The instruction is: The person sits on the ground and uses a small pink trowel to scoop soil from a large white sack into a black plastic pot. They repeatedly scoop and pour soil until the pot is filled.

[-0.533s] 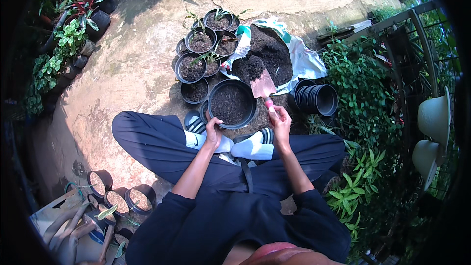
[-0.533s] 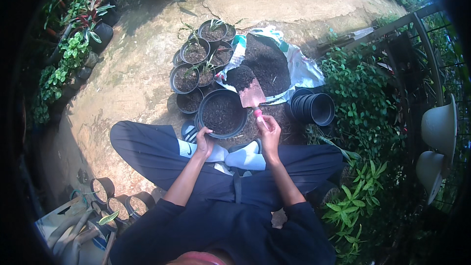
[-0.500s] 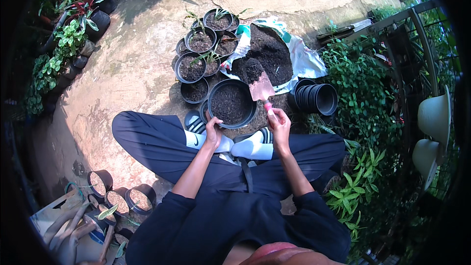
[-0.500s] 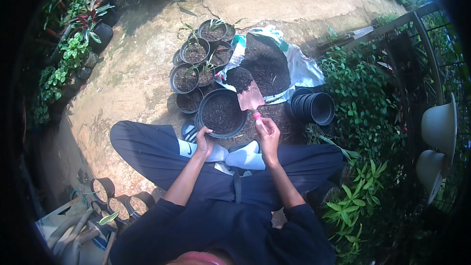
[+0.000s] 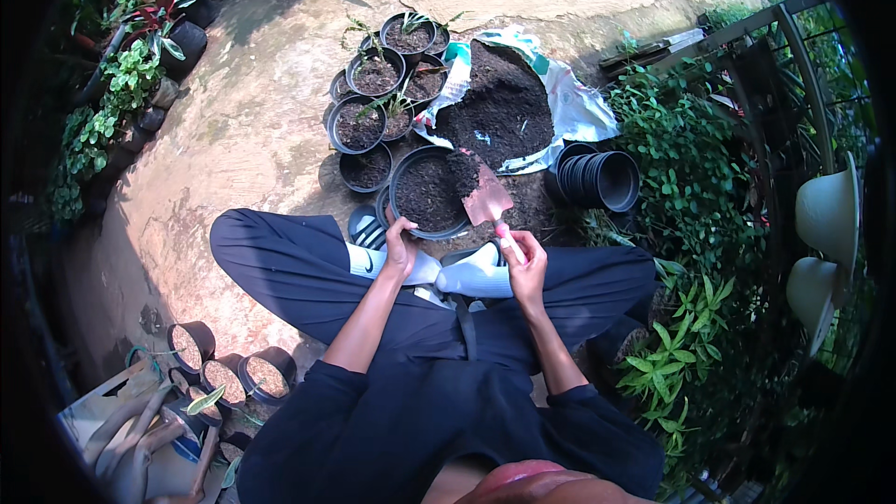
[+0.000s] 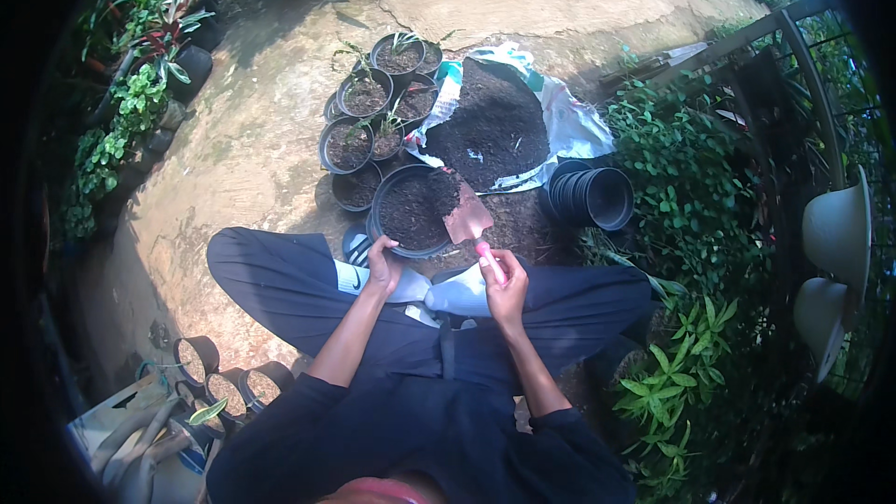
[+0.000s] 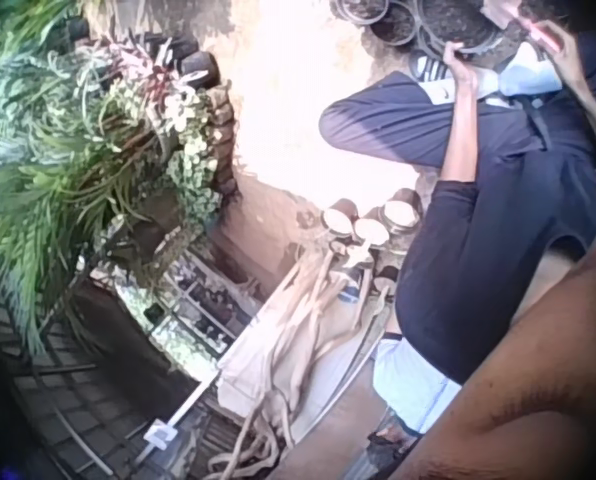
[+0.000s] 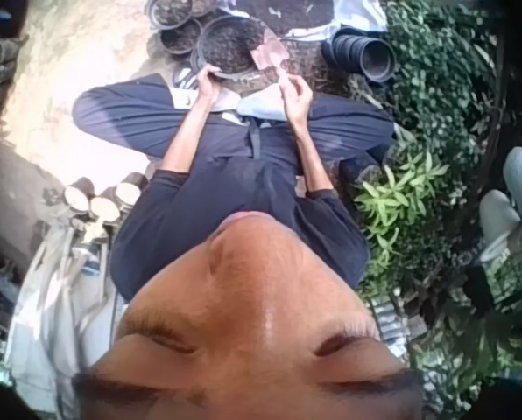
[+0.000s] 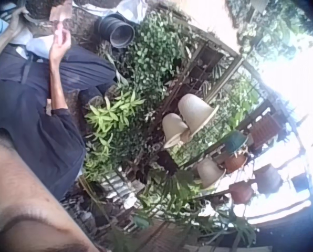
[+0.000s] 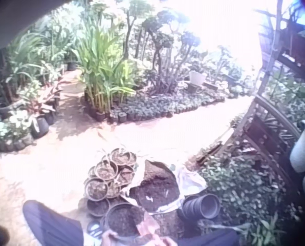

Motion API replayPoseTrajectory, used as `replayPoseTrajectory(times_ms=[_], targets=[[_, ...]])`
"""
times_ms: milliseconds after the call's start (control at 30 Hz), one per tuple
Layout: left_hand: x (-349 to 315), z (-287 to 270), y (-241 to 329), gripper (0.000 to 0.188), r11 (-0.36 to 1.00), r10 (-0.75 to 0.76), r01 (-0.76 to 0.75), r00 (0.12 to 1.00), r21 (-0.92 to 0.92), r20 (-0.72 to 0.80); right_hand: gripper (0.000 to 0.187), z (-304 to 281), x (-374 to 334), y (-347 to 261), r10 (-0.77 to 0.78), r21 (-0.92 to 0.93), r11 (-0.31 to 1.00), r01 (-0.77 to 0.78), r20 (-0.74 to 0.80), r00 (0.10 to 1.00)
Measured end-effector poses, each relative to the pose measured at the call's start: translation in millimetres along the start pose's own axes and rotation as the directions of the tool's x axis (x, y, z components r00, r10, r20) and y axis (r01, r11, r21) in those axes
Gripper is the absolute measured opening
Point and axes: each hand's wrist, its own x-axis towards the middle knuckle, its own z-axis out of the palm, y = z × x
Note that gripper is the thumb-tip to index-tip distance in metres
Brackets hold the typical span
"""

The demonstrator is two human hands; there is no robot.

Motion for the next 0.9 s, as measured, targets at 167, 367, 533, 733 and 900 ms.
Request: replayPoseTrajectory(times_ms=[167,367,533,733,900], targets=[[0.3,-4.0,2.2,0.054,0.998,-0.060,0.060,0.998,-0.001,-0.013,0.018,-1.3,3.5,-12.8,-0.101,-0.175,0.980,0.094,-0.032,0.994],[-1.8,1.3,4.8,0.056,0.999,-0.050,0.050,0.999,0.001,-0.010,0.019,-1.6,1.7,-34.7,-0.139,-0.339,0.934,0.112,-0.056,0.989],[-6.5,8.1,11.5,0.045,0.995,-0.102,0.102,0.995,0.000,-0.003,0.022,-8.6,4.5,-47.6,-0.258,-0.466,0.857,0.222,-0.013,0.966],[-27.4,52.2,21.1,0.052,0.929,0.263,-0.223,0.959,0.296,-0.103,0.019,-11.7,21.2,-41.1,-0.220,-0.260,0.948,0.181,-0.131,0.967],[-23.1,32.9,33.5,0.072,0.978,-0.185,0.188,0.982,-0.092,0.039,0.017,-8.9,73.6,3.3,-0.124,-0.139,0.986,0.093,-0.231,0.965]])
